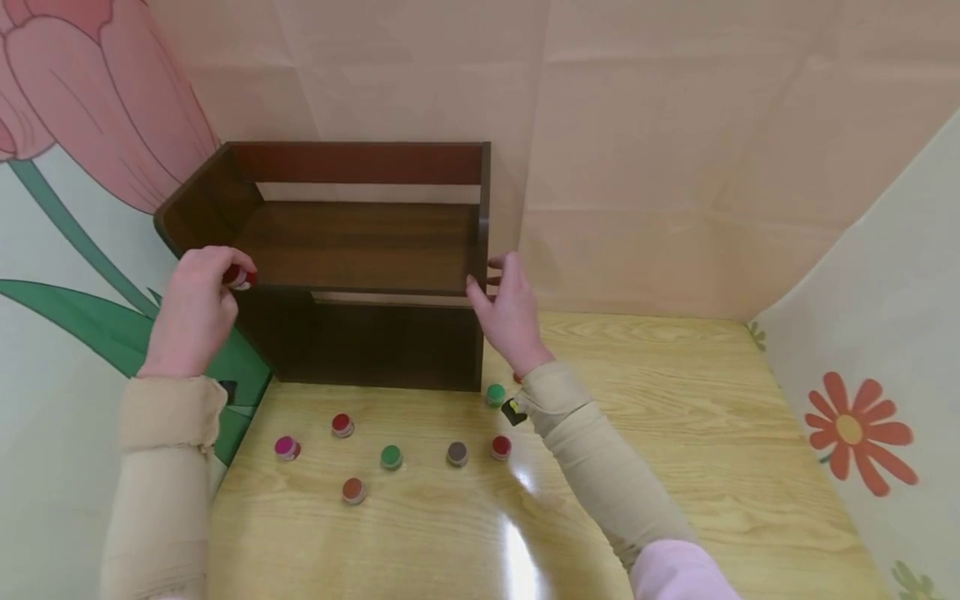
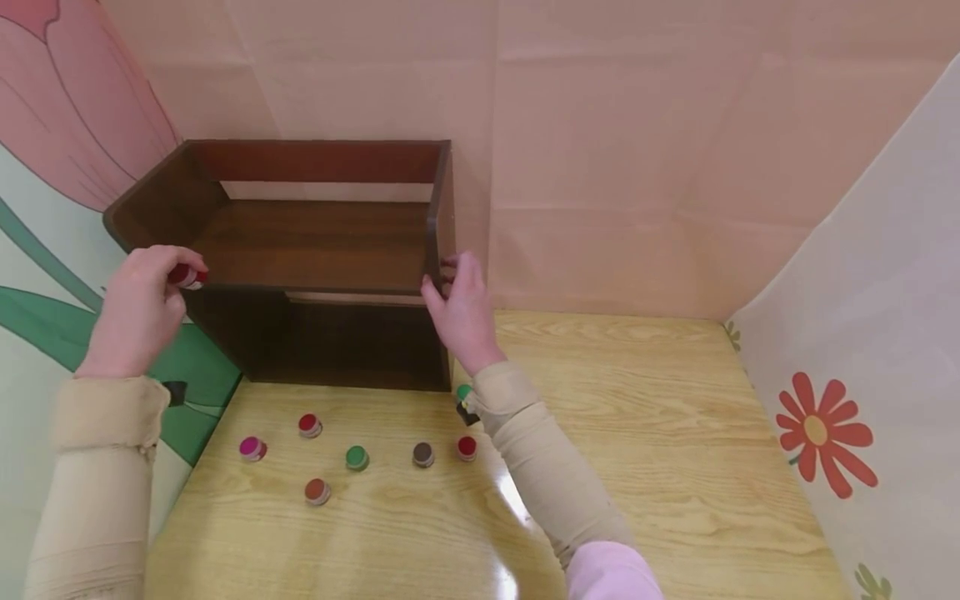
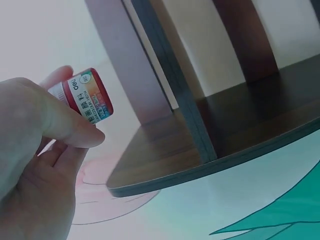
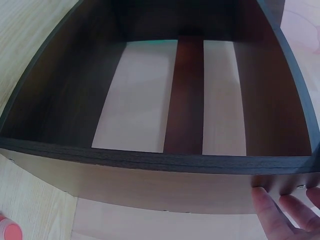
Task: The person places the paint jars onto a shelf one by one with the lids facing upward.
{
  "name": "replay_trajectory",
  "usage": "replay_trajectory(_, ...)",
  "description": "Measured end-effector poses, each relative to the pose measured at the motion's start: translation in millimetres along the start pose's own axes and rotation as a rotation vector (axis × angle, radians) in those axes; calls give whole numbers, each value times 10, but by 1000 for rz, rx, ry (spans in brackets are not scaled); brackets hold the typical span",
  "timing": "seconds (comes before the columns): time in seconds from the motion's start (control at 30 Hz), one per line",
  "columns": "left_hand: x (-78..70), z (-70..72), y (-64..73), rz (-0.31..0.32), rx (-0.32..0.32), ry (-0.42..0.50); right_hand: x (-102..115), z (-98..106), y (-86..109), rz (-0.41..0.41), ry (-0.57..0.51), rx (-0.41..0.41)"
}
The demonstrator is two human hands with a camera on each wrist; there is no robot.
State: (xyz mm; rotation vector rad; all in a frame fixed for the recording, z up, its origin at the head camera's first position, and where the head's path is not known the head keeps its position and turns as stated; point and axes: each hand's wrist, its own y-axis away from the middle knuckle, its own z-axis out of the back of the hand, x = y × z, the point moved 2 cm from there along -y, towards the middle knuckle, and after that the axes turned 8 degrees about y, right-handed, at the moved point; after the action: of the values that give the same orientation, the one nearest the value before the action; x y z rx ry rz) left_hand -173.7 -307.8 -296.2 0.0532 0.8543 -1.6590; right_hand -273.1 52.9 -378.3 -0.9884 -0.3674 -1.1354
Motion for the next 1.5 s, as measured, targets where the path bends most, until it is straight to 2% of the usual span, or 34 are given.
replay_trajectory(0.2, 114, 28, -187, 74, 30, 7, 2, -3, 8, 13, 5, -10)
replay_trajectory(0.43, 224, -15, -359, 142, 50, 16, 0, 9, 11, 11, 7, -11)
replay_trajectory(0.57, 275, -70, -432, 185, 76, 19, -3, 15, 18, -1, 4, -13)
replay_trajectory(0.73, 345, -118, -461, 220, 94, 10, 11, 11, 17, -4, 4, -11)
replay_trajectory(1.07, 467, -180, -449, 229, 110, 11, 17, 15, 17, -7, -4, 5)
replay_trajectory(1.33, 484, -207, -474, 227, 114, 17, 11, 14, 14, 1, -11, -3)
replay_trajectory(1.5, 489, -204, -465, 209, 94, 25, 10, 8, 17, 2, -11, -1)
